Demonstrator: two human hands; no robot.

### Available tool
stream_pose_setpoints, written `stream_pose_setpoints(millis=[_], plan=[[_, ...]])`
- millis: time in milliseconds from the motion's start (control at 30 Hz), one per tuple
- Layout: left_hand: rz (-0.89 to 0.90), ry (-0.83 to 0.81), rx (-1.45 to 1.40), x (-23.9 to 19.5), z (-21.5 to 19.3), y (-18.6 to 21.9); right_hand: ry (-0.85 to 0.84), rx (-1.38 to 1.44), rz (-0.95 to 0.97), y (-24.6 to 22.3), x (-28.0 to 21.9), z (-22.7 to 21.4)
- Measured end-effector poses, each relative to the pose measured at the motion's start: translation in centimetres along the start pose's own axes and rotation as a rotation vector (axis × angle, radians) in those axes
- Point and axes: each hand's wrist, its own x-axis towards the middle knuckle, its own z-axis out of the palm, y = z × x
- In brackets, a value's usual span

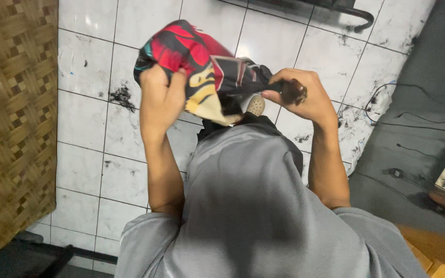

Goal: The person holds a barber's hair cape and uses a large flat brush to sweep hair off of it, turning the cape over and shaking it out to remove debris.

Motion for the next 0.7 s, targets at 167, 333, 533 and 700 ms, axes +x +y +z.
stream_pose_setpoints(millis=[167,333,533,700], plan=[[-0.196,0.147,0.175,0.4,-1.8,-1.4,0.213,0.055,0.172,-0.2,-1.6,-1.1],[-0.295,-0.076,0.722,-0.4,1.5,-4.1,0.387,0.081,0.067,-2.3,-2.5,0.4],[0.170,-0.378,-0.153,-2.3,8.6,-1.0,0.235,0.159,0.147,-4.9,-1.2,3.8],[-0.020,-0.065,-0.013,-3.0,10.9,-2.5,0.110,0.148,0.164,-5.0,-2.5,3.3]])
